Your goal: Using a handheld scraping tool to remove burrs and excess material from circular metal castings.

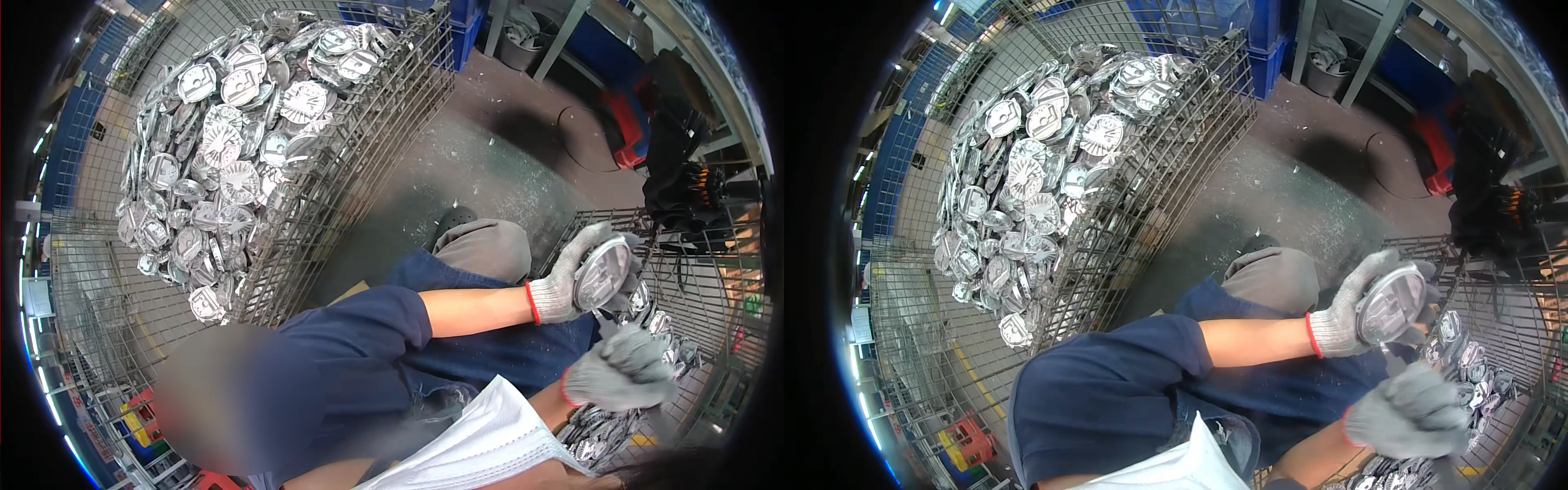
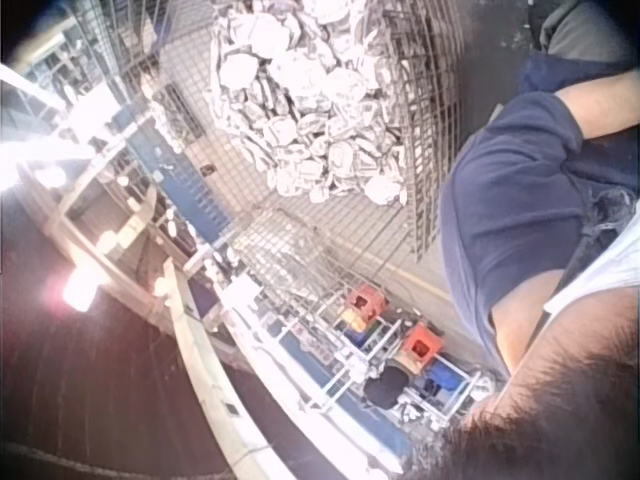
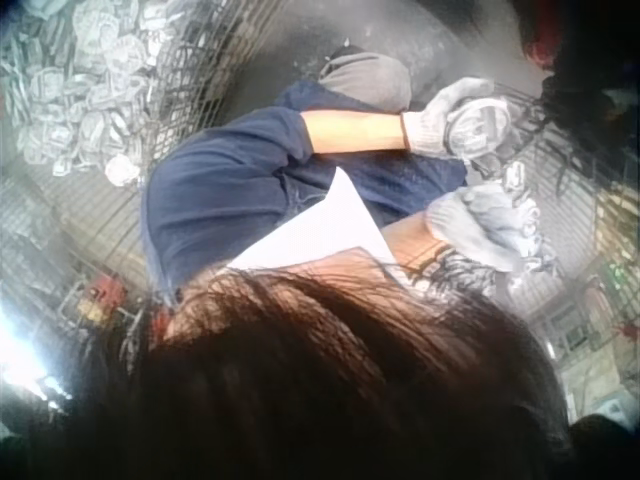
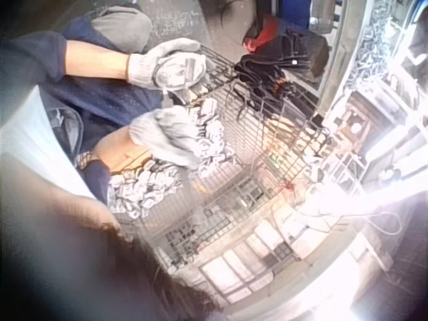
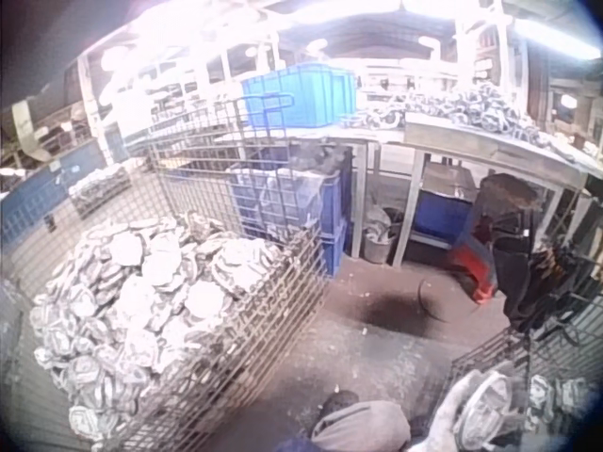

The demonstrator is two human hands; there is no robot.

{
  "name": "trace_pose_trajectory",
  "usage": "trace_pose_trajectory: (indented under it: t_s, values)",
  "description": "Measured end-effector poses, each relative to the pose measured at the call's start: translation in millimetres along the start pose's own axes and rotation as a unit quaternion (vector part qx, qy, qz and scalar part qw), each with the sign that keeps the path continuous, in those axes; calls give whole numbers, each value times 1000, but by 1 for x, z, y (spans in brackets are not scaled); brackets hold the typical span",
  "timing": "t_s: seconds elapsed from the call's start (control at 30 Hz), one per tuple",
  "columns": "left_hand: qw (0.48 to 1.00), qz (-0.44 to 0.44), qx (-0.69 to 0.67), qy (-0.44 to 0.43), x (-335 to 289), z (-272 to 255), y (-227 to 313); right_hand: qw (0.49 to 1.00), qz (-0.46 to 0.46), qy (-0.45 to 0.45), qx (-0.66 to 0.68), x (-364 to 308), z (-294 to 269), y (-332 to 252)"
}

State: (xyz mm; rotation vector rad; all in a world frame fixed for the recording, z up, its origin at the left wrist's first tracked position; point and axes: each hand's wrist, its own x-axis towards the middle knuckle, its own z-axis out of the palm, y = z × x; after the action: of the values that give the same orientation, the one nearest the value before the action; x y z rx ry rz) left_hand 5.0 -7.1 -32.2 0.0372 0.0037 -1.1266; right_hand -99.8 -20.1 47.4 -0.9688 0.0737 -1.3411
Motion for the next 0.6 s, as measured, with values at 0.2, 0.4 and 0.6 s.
trace_pose_trajectory:
  t_s: [0.2, 0.4, 0.6]
  values:
    - [999, -26, -34, -33, -4, 5, -4, 995, 75, -59, 41, 23, 16, -2]
    - [999, -20, 17, -39, -3, 15, 7, 989, -3, -147, -15, 26, 23, -29]
    - [989, -71, -45, -125, 3, 5, 12, 994, -71, -82, -30, 6, 17, -55]
